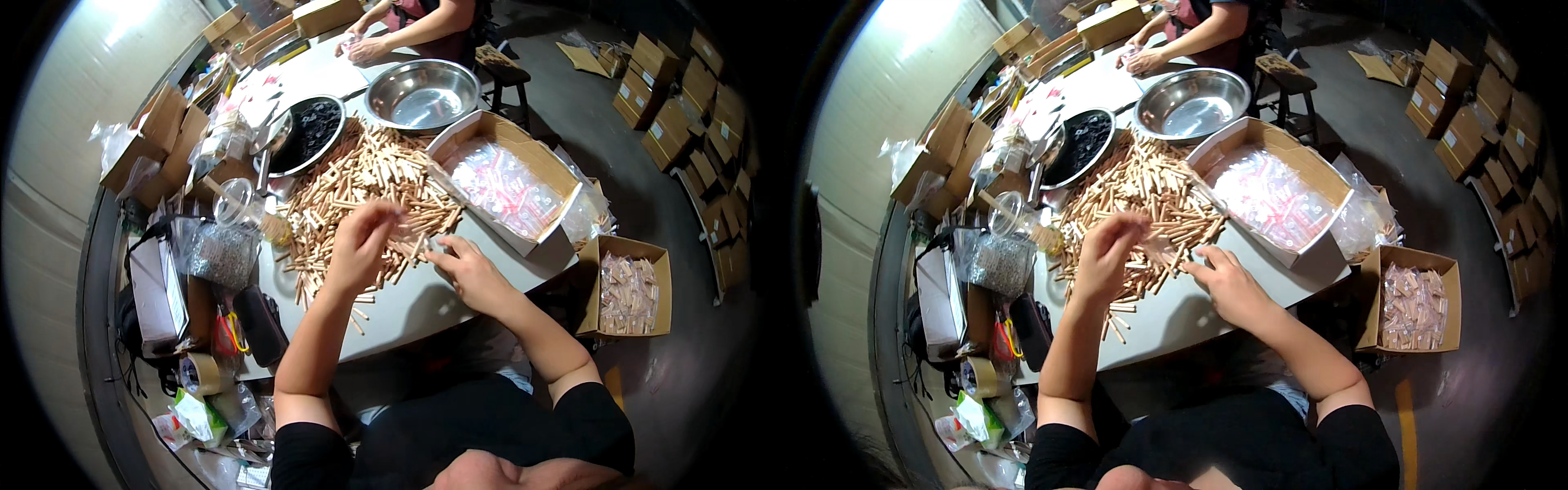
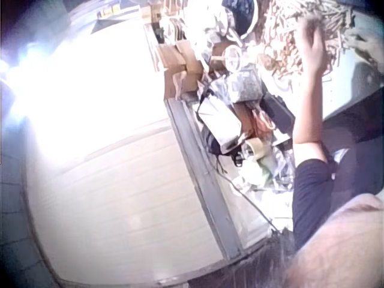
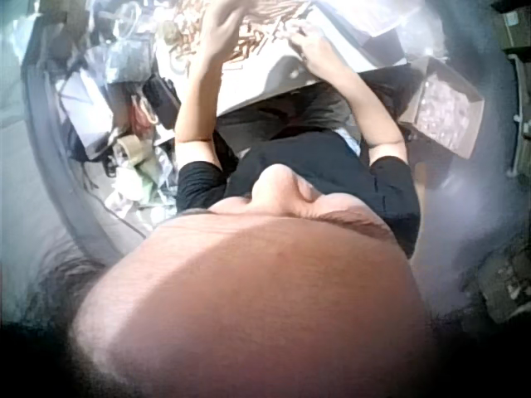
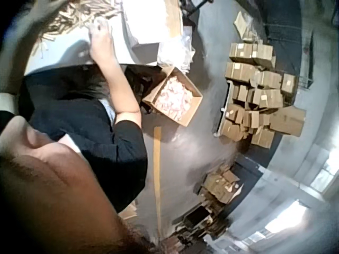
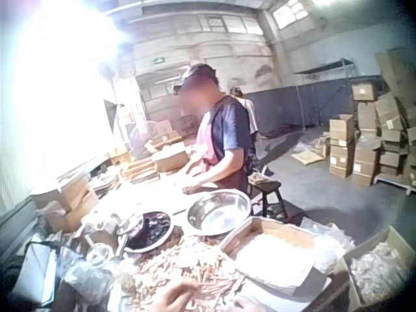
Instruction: The person repeatedly picks up small wooden sticks from a large pile on a table and places them into small clear plastic bags. The filled bags are then placed into a cardboard box. The task is performed continuously by hand throughout the clip.
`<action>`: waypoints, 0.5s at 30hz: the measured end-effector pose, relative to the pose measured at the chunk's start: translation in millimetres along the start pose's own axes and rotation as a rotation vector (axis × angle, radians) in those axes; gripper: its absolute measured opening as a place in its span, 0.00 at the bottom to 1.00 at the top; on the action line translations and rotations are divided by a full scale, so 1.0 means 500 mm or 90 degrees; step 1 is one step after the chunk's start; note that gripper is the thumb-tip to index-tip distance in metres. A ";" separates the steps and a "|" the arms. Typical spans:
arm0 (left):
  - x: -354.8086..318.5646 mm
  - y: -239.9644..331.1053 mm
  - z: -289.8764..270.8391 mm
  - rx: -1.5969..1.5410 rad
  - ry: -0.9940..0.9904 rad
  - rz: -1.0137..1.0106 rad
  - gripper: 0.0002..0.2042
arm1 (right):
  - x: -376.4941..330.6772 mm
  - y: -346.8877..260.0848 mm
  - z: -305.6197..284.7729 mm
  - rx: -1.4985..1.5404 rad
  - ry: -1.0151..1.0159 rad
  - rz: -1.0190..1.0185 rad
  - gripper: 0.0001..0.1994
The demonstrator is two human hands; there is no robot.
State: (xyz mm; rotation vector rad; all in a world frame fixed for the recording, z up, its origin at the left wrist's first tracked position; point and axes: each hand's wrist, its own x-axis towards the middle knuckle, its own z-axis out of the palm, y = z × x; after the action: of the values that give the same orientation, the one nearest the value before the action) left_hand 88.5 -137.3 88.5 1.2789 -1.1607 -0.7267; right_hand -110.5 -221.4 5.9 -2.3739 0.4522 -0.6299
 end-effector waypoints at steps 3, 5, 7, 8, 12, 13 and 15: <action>-0.126 -0.027 -0.035 -0.028 0.015 -0.184 0.07 | 0.055 -0.009 0.053 -0.066 -0.027 -0.056 0.30; -0.219 -0.059 -0.026 -0.005 0.015 -0.159 0.07 | 0.076 -0.028 0.086 -0.085 -0.125 -0.033 0.34; -0.294 -0.061 -0.005 -0.080 -0.003 -0.333 0.08 | 0.079 -0.045 0.103 -0.124 -0.170 -0.040 0.38; -0.324 -0.080 0.007 -0.096 0.004 -0.305 0.06 | 0.076 -0.055 0.102 -0.131 -0.183 -0.050 0.37; -0.366 -0.097 -0.001 -0.011 0.022 -0.256 0.05 | 0.031 -0.076 0.084 -0.176 -0.207 -0.091 0.36; -0.354 -0.092 -0.005 -0.016 0.019 -0.235 0.04 | 0.016 -0.084 0.075 -0.202 -0.210 -0.096 0.35; -0.335 -0.084 -0.013 0.079 -0.001 -0.166 0.09 | -0.016 -0.082 0.067 -0.239 -0.207 -0.106 0.34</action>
State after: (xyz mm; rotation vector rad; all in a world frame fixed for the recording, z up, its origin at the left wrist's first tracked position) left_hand 50.8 10.6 7.2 1.5543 -1.0642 -0.8561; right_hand -92.3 -170.9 7.2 -2.8273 0.2443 -0.2307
